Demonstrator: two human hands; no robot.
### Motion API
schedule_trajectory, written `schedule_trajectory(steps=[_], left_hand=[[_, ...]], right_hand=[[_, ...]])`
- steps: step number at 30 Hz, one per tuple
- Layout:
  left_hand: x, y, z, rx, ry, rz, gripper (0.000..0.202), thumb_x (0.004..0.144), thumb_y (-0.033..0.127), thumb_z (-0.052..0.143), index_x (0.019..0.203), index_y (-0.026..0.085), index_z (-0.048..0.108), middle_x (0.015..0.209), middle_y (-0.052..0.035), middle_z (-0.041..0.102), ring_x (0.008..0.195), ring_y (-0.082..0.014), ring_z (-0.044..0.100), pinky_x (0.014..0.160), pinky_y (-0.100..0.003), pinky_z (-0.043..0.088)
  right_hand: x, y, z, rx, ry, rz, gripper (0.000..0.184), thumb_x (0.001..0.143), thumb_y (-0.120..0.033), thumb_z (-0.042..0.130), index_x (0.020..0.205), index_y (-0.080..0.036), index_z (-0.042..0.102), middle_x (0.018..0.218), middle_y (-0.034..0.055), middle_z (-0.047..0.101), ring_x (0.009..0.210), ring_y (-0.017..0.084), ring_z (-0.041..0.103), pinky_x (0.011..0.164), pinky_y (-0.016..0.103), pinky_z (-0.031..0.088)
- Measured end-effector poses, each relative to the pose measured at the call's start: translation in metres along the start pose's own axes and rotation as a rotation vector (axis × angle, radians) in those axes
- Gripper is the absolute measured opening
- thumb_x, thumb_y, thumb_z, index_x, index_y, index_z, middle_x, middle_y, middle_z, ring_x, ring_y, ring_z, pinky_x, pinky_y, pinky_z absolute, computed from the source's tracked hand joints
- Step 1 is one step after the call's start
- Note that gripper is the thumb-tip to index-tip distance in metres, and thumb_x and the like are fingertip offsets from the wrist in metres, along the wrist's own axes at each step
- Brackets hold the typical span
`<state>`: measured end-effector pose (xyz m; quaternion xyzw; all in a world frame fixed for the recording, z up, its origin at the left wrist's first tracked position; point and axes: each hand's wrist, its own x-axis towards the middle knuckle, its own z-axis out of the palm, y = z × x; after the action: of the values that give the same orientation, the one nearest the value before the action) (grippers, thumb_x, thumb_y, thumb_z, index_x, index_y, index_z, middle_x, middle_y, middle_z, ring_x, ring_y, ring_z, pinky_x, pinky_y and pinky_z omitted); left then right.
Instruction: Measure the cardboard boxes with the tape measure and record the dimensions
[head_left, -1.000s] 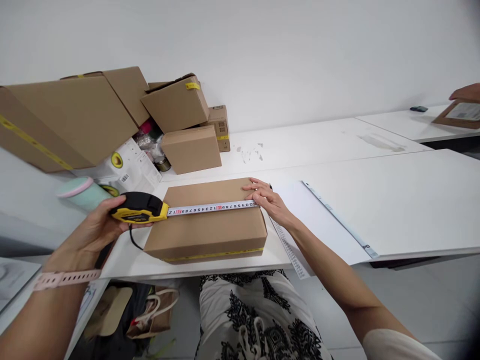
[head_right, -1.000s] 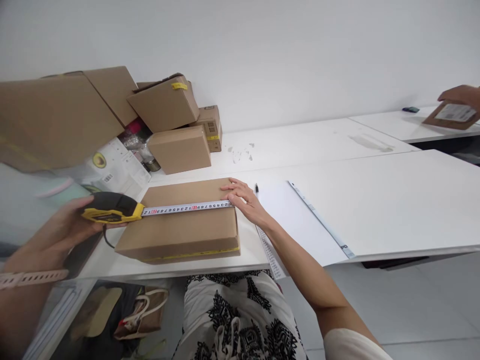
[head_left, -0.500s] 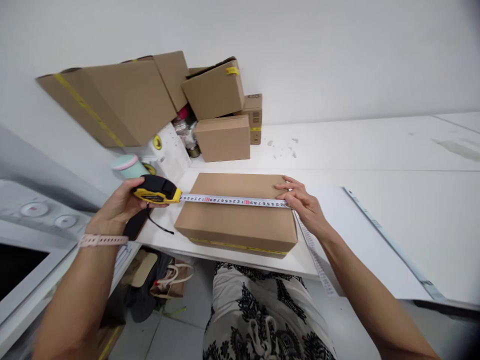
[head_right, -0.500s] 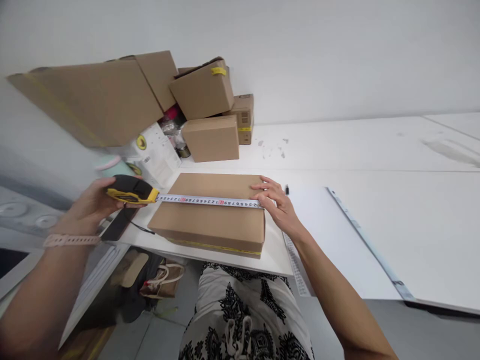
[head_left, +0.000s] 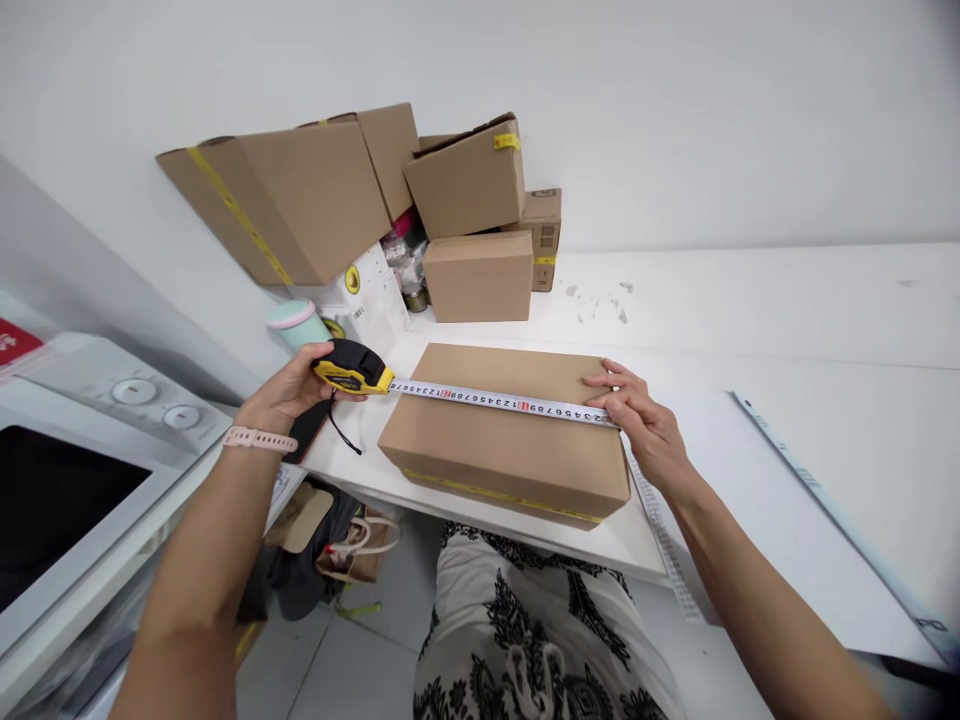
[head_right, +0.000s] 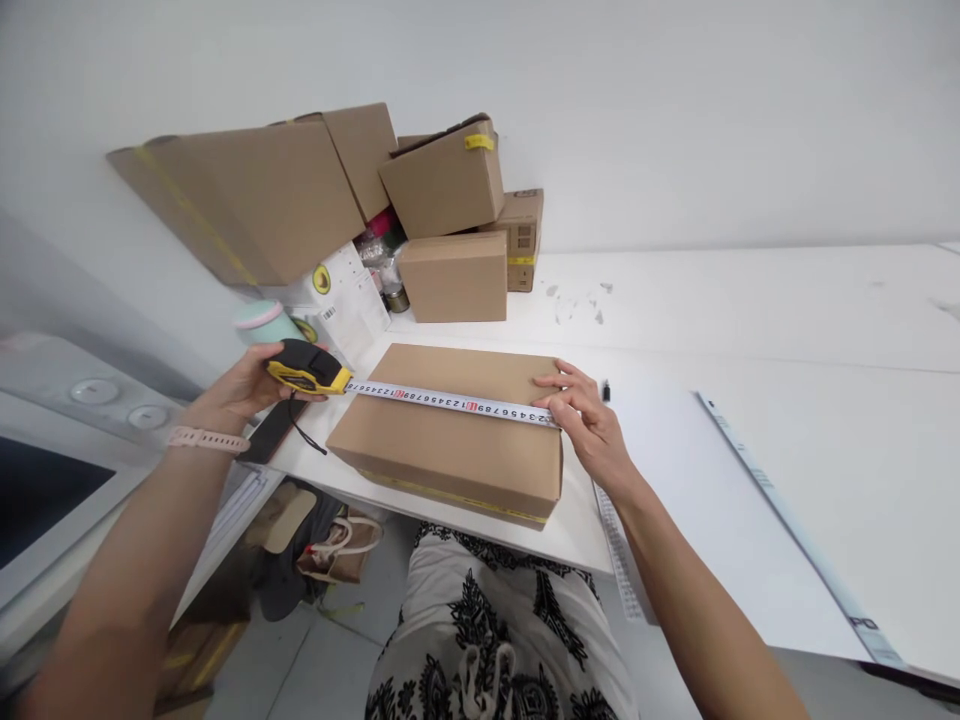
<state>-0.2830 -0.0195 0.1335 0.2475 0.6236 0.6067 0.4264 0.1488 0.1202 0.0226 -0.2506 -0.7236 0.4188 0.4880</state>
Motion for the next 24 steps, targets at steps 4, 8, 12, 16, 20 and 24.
schedule_trajectory(steps=[4, 8, 12, 16, 20, 24], left_hand=[[0.0016, -0.0014, -0.0024, 0.019, -0.021, -0.029, 0.026, 0.075, 0.031, 0.066, 0.093, 0.013, 0.073, 0.085, -0.0131, 0.078, 0.089, -0.0320, 0.075, 0.073, -0.046, 0.063], [0.0038, -0.0033, -0.0049, 0.020, -0.033, -0.021, 0.029, 0.074, 0.032, 0.067, 0.096, 0.014, 0.072, 0.085, -0.0115, 0.078, 0.083, -0.0300, 0.075, 0.071, -0.045, 0.063], [0.0042, -0.0044, -0.0057, 0.024, -0.038, -0.016, 0.035, 0.076, 0.033, 0.066, 0.103, 0.013, 0.072, 0.088, -0.0121, 0.079, 0.082, -0.0293, 0.075, 0.071, -0.044, 0.063], [0.0038, -0.0053, -0.0064, 0.026, -0.029, -0.014, 0.035, 0.076, 0.033, 0.067, 0.103, 0.012, 0.072, 0.087, -0.0121, 0.079, 0.080, -0.0295, 0.075, 0.073, -0.046, 0.063], [0.0041, -0.0054, -0.0080, 0.020, -0.021, -0.011, 0.031, 0.074, 0.033, 0.068, 0.097, 0.013, 0.072, 0.080, -0.0104, 0.078, 0.071, -0.0280, 0.074, 0.074, -0.049, 0.064], [0.0043, -0.0032, -0.0067, 0.017, -0.021, -0.006, 0.027, 0.070, 0.030, 0.069, 0.092, 0.014, 0.070, 0.077, -0.0083, 0.078, 0.068, -0.0278, 0.073, 0.069, -0.050, 0.065]], right_hand=[[0.0004, 0.0016, 0.0002, 0.009, 0.002, -0.009, 0.024, 0.097, -0.043, 0.059, 0.089, -0.032, 0.078, 0.123, 0.0044, 0.070, 0.147, 0.029, 0.036, 0.123, 0.058, 0.025], [0.0006, 0.0015, 0.0005, 0.003, -0.004, -0.009, 0.024, 0.097, -0.044, 0.058, 0.090, -0.032, 0.078, 0.124, 0.0044, 0.069, 0.147, 0.029, 0.035, 0.123, 0.059, 0.024], [0.0005, 0.0007, 0.0008, 0.007, -0.008, -0.013, 0.024, 0.097, -0.044, 0.058, 0.090, -0.032, 0.078, 0.124, 0.0041, 0.069, 0.148, 0.029, 0.035, 0.123, 0.059, 0.024], [0.0007, 0.0012, 0.0007, 0.012, -0.001, 0.002, 0.025, 0.096, -0.046, 0.058, 0.089, -0.032, 0.078, 0.124, 0.0040, 0.069, 0.148, 0.030, 0.034, 0.124, 0.059, 0.023], [0.0016, 0.0018, 0.0013, 0.012, 0.007, -0.001, 0.027, 0.096, -0.049, 0.058, 0.090, -0.032, 0.078, 0.124, 0.0044, 0.069, 0.148, 0.030, 0.034, 0.123, 0.058, 0.025], [0.0018, -0.0009, 0.0034, 0.014, 0.005, -0.001, 0.028, 0.095, -0.052, 0.058, 0.088, -0.032, 0.078, 0.123, 0.0041, 0.070, 0.148, 0.028, 0.035, 0.123, 0.057, 0.026]])
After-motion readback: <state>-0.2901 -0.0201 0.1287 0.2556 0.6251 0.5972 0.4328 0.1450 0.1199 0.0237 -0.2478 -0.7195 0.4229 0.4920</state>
